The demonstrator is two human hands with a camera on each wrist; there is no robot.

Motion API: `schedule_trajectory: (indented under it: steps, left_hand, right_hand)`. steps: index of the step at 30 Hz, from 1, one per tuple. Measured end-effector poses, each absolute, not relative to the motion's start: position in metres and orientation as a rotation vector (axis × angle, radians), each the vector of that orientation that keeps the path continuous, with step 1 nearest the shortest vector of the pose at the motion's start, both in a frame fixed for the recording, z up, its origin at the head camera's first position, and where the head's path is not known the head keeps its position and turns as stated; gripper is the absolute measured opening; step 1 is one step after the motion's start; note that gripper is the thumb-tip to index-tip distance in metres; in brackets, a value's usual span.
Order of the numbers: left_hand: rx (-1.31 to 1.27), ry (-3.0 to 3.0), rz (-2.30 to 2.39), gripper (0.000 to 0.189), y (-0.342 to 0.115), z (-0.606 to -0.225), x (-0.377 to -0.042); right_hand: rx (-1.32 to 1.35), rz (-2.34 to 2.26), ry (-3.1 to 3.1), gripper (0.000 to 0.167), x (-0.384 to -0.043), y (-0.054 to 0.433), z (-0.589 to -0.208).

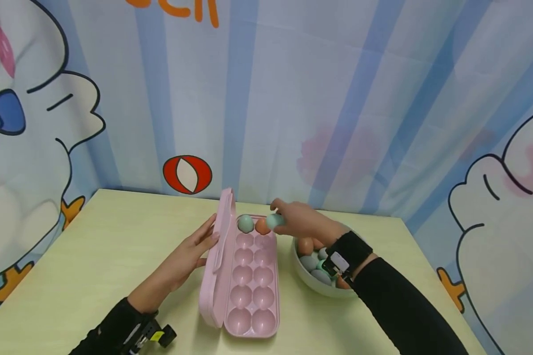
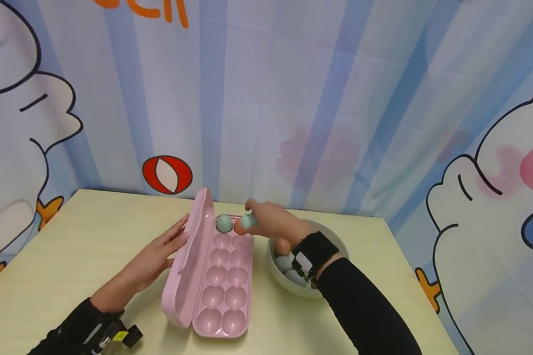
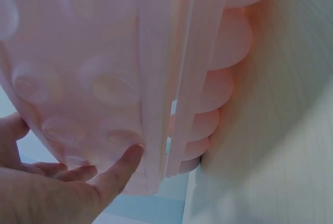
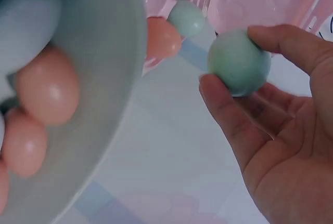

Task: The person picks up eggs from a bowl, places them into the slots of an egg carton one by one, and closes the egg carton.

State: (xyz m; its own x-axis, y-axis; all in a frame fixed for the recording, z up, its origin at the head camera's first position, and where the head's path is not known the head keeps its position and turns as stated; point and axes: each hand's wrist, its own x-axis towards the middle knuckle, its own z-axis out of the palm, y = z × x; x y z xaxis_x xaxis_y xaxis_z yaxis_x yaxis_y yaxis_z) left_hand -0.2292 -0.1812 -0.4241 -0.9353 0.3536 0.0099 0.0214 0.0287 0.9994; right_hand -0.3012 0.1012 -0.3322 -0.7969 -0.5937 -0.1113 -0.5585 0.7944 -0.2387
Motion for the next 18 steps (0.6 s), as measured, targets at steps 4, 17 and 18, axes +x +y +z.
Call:
schedule_trajectory:
  steps: [4, 17, 18]
  left_hand:
    - [0.384, 2.064, 1.992, 0.069, -0.181, -0.423, -0.229]
    - [0.389, 2.068, 1.983, 0.069, -0.182, -0.424, -0.230]
    - [0.387, 2.067, 1.984, 0.069, -0.182, -0.424, -0.230]
  right_hand:
    - [-0.890, -0.294, 2.800, 0.040, -0.307, 0.086, -0.337]
    - [-0.896, -0.165, 2.772, 0.035, -0.325, 0.047, -0.355]
    - [-0.898, -0.153, 2.770, 0.034, -0.327, 0.046, -0.358]
